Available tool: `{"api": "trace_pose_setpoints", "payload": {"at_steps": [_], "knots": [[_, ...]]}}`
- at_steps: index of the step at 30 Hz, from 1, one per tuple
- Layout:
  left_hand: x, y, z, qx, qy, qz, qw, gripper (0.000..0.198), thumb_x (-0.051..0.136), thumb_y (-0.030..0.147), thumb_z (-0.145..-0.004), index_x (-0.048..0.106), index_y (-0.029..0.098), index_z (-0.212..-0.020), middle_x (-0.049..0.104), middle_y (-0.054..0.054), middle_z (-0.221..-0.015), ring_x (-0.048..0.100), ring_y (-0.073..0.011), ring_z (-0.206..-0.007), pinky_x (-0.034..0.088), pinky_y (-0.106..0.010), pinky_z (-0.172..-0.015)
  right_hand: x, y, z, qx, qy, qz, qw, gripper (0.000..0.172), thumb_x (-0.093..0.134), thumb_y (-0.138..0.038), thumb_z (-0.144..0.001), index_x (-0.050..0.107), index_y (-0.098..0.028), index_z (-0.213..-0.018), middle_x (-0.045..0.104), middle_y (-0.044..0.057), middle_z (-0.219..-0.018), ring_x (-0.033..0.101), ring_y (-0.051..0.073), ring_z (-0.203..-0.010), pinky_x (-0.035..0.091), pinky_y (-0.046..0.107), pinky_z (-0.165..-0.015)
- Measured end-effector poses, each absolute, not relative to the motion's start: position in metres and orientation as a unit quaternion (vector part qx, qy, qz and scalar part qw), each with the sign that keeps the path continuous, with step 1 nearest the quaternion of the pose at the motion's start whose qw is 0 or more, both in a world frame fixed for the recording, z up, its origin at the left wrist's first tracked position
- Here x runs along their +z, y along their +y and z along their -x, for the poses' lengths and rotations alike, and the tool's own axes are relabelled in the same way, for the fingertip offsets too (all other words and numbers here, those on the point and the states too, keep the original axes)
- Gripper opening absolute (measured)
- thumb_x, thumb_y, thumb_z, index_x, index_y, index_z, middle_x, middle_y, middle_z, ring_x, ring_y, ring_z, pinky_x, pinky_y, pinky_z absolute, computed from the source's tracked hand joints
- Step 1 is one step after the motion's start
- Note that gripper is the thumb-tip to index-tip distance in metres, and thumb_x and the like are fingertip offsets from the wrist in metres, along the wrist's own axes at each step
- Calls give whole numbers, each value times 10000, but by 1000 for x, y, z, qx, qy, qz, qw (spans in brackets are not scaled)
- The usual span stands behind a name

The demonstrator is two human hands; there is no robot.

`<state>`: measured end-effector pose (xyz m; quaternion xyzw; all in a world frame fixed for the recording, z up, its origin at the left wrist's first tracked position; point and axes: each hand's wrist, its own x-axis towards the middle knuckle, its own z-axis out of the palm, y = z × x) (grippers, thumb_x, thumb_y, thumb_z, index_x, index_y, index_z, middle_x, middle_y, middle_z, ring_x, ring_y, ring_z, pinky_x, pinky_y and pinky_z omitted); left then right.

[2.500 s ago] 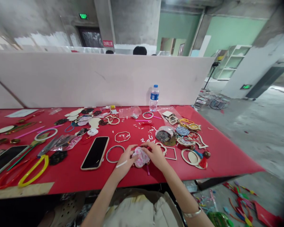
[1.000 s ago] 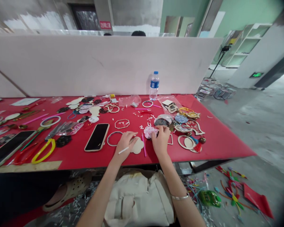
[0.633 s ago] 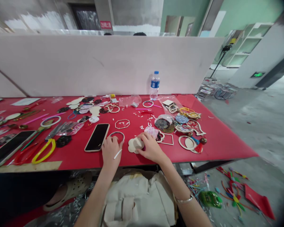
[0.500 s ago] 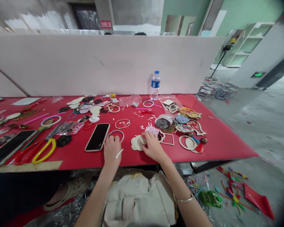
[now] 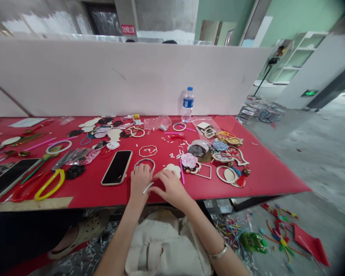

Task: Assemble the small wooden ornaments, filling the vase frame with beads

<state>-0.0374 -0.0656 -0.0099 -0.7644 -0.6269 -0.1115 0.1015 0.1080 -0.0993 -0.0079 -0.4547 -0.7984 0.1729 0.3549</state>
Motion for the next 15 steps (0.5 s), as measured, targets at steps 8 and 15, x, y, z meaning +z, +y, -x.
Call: {"api": "trace_pose_setpoints", "payload": {"at_steps": [8,15], "knots": [[-10,-66,34,-138,-629,758,106,243,415,266,-931,614,135,-984,586,-129,-987,536,-283,-952,420,-371,-756,-2,-96,-103,312,-740,401,441,76,611,-156,-830,585,-201,-775,635,-6,-805,567,141,-792,406,274,-764],[-6,-61,11,-224,-570,790,31,374,608,393,-828,662,184,-1134,567,-117,-1044,513,-272,-974,454,-370,-822,3,-57,-154,127,-695,518,482,135,472,-134,-856,586,-192,-898,602,62,-940,555,195,-894,432,324,-821]]}}
